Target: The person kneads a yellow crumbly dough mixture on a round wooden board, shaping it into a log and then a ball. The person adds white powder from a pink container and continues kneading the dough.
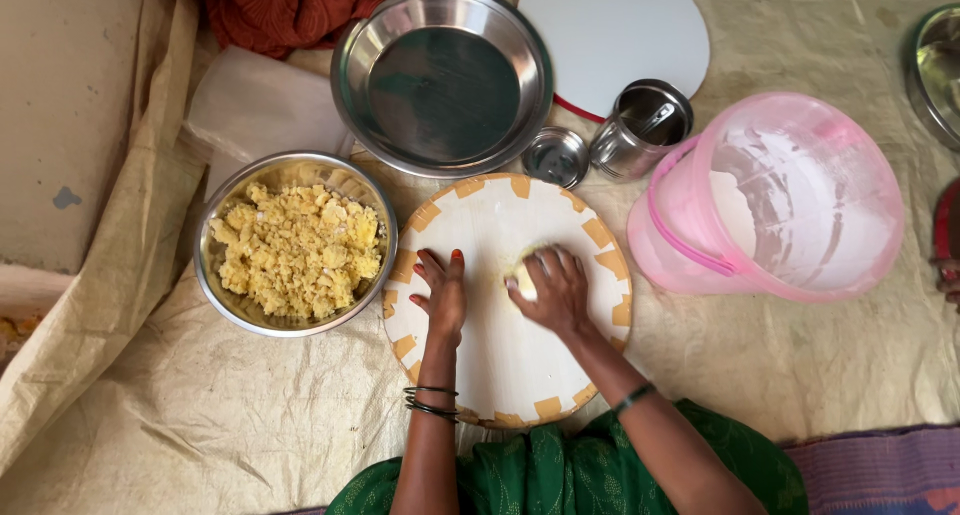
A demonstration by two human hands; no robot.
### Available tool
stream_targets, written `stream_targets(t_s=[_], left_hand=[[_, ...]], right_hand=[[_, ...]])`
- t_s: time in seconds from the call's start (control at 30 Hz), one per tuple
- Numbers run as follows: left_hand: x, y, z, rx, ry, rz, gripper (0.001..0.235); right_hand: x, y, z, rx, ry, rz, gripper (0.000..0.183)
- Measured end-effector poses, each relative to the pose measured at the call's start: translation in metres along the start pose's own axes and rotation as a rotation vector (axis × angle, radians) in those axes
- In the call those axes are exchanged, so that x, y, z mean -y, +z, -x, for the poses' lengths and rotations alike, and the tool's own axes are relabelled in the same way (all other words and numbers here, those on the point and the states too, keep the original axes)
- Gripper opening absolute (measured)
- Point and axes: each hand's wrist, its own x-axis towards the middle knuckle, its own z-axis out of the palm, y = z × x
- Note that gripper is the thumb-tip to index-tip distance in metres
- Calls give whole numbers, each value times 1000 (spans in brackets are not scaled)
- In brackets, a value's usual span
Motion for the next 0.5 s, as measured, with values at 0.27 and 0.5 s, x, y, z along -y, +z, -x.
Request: stream_targets(t_s=[0.27, 0.5], left_hand=[[3, 5, -1, -53, 8, -6, 93], [5, 7, 1, -93, 62, -42, 89]], right_hand=[[39, -5, 43, 142, 81, 269, 60], [0, 8, -36, 250, 69, 75, 52]])
